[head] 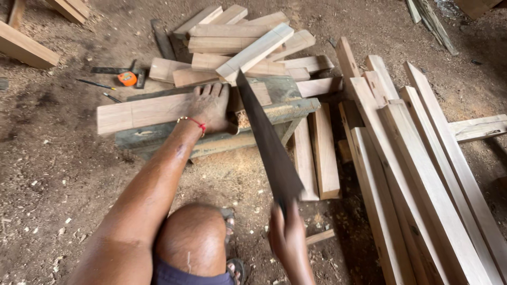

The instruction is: The person saws a piece of wood with a hand saw while holding it against a wooden bench, then positions another piece of wood to begin sawing it.

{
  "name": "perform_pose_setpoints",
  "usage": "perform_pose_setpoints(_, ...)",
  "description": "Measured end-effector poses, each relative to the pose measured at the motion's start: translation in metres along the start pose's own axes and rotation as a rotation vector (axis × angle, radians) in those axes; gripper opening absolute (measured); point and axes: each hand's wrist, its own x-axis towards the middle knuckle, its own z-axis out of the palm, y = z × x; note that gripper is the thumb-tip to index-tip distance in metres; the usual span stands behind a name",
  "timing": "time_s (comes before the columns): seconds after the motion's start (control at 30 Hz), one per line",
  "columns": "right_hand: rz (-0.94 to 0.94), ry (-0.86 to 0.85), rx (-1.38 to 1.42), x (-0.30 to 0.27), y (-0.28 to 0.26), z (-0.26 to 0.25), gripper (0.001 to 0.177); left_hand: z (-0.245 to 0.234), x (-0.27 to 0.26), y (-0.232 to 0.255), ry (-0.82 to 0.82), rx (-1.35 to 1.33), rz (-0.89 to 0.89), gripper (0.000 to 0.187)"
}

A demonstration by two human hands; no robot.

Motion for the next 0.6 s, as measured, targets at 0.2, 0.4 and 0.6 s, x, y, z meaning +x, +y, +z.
perform_pose_setpoints(0.2,-0.012,-0.066,0.132,0.096,-0.087,0.027,0.053,-0.010,-0.009,0.006,-0.046,0.026,-0.014,0.139)
perform_pose_setpoints(0.4,0.055,0.031,0.102,-0.054,0.035,-0.006,0.044,-0.014,-0.006,0.006,-0.078,-0.025,-0.003,0.139)
perform_pose_setpoints(0.6,0.069,0.083,0.111,-0.054,0.047,-0.011,0.038,0.000,0.000,0.000,0.009,-0.001,0.019,0.142)
